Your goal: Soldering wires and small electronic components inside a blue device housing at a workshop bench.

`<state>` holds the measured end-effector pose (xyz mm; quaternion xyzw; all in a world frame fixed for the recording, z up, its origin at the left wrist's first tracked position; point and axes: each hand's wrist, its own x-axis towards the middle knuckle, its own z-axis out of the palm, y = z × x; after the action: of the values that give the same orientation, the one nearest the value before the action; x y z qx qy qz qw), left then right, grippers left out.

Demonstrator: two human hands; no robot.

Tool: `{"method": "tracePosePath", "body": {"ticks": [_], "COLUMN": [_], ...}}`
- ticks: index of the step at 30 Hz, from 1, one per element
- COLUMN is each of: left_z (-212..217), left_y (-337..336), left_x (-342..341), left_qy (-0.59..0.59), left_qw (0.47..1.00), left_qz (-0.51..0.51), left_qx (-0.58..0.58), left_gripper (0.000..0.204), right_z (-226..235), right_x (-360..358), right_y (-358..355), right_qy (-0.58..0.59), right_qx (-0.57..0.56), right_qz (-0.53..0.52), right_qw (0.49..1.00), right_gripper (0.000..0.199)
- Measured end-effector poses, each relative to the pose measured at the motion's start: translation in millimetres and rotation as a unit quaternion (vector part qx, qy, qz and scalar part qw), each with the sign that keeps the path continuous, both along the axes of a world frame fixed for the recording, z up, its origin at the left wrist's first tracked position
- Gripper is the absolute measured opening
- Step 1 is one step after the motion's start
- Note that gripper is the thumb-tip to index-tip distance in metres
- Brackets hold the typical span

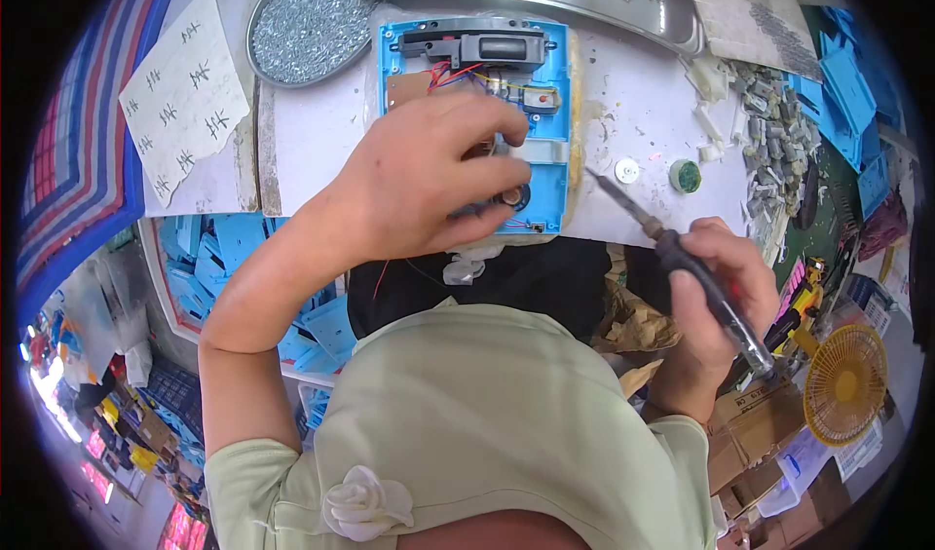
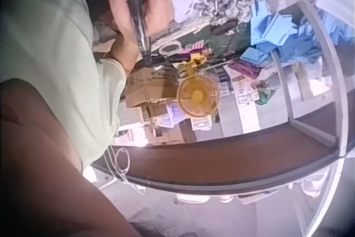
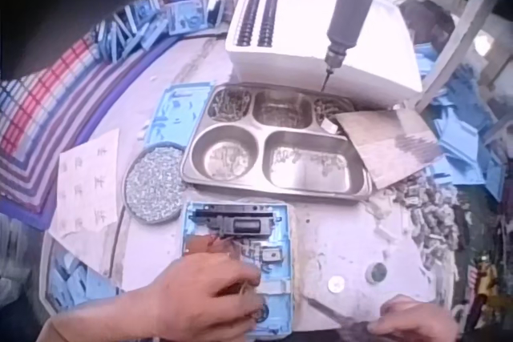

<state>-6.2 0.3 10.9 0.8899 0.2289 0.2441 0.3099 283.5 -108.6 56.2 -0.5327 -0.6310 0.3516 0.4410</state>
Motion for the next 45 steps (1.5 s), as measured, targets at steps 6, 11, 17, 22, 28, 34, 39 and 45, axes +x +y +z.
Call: {"method": "tracePosePath", "body": {"ticks": [6,11,17,22,28,34,39,45], "left_z": [8.2,19.6,15.1,12.8,2.2,6.9,-1.8,-7.2], "left_y": [-7.5,-20.1,-24.0,-18.3,-21.5,-11.7,-21.8,-18.5], "left_x": [5.8,20.9,15.6,-13.0,-32.0,-10.9,-22.7,-24.2], "left_qy": [0.076,0.107,0.084,-0.033,-0.013,0.072,0.015,-0.027], "left_qw": [0.993,0.988,0.992,0.984,0.982,0.988,0.985,0.964], "left_qz": [-0.001,0.033,0.059,0.165,0.186,0.063,0.14,0.231], "left_qx": [0.086,0.107,0.066,0.059,0.025,0.118,0.103,0.132], "left_gripper": [0.031,0.03,0.035,0.029,0.028,0.041,0.038,0.029], "right_z": [11.1,31.0,18.8,-16.4,-54.9,-50.8,-15.3,-24.9], "right_x": [77.5,188.2,288.3,355.2,236.2,75.3,69.8,-19.0], "right_y": [-39.4,-72.7,-60.4,-45.5,-65.2,-0.4,66.6,94.8], "right_qy": [0.023,-0.045,0.075,0.319,0.521,-0.104,-0.182,-0.18], "right_qx": [0.006,0.095,0.127,-0.078,-0.01,0.039,0.053,0.085], "right_qz": [-0.287,-0.487,-0.53,-0.45,-0.238,-0.292,-0.225,-0.002], "right_qw": [0.958,0.867,0.835,0.83,0.82,0.95,0.956,0.98], "right_gripper": [0.025,0.019,0.014,0.017,0.055,0.019,0.012,0.009]}}
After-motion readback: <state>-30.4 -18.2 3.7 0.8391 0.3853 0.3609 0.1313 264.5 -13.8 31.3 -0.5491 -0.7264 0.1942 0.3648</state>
